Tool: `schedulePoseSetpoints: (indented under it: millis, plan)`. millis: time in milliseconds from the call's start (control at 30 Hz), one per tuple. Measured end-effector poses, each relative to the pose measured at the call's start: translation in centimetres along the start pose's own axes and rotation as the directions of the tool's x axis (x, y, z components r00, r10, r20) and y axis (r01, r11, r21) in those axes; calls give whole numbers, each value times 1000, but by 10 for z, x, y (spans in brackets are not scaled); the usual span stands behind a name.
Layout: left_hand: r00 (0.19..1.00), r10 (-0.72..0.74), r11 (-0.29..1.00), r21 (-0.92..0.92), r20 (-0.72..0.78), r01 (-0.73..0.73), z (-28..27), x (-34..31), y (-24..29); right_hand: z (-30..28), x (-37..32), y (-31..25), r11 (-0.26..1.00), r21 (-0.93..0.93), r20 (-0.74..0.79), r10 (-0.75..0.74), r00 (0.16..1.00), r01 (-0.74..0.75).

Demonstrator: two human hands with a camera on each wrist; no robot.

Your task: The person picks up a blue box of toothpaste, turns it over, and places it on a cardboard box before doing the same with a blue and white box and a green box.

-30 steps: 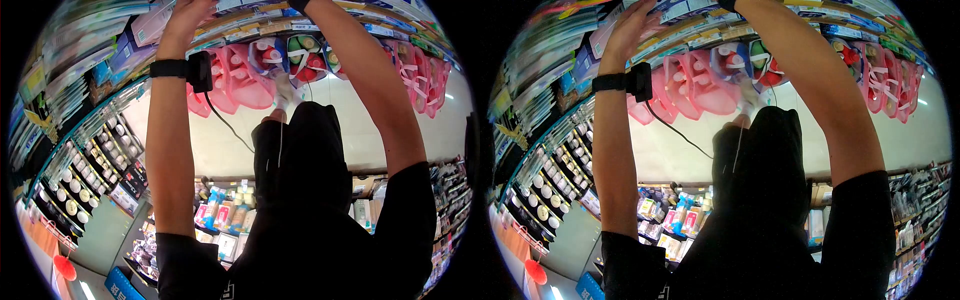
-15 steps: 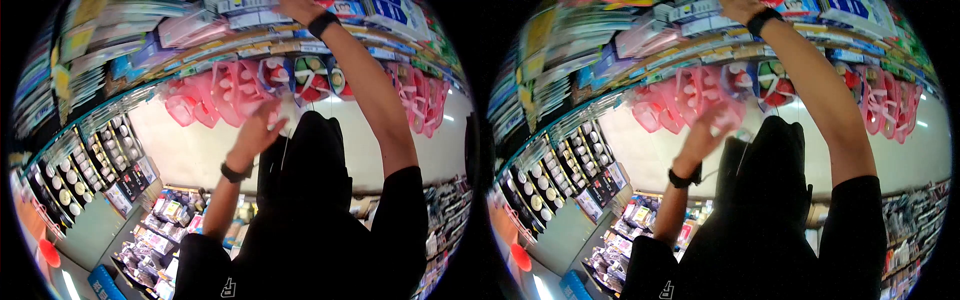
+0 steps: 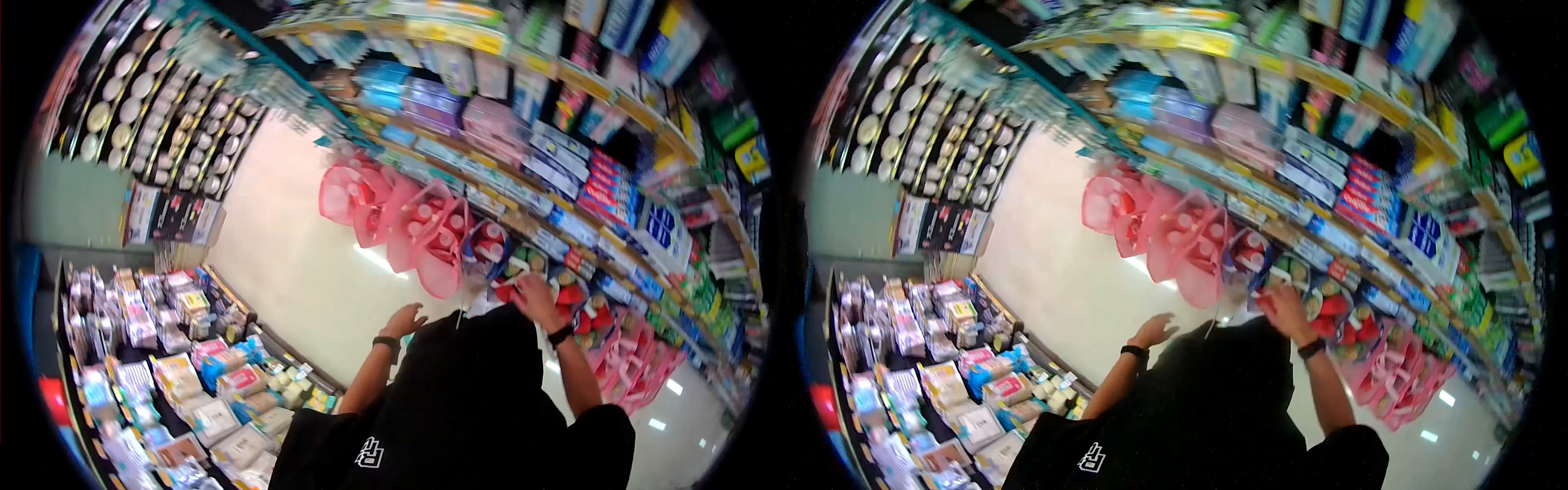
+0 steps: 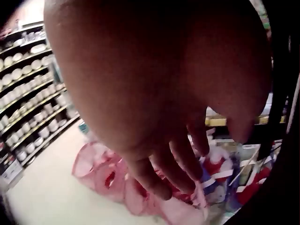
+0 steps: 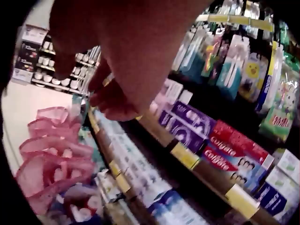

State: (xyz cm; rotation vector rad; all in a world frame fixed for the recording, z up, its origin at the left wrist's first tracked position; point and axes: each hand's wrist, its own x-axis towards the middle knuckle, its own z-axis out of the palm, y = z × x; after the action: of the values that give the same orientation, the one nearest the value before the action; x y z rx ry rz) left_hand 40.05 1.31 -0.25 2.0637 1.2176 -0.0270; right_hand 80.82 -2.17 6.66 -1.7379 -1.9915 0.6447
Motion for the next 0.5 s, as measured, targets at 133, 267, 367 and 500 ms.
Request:
schedulePoseSetpoints:
  millis: [133,267,367,500]
  plan:
    - [914,-405,896,-195,11,399,15,-59,-44,58,-51,6,979,198,262,-100,960,48]
    - [839,-537,801,-262,84,538,30,-115,-75,90,-116,37,995,-50,226,91,970,-81]
    - [840,-535,795,-284,87,536,38,-147,-86,118,-153,41,909,-224,345,412,844,-352]
    - [854,-508,793,-327,111,514,62,-188,-95,257,-216,113,820,-330,630,560,538,-468]
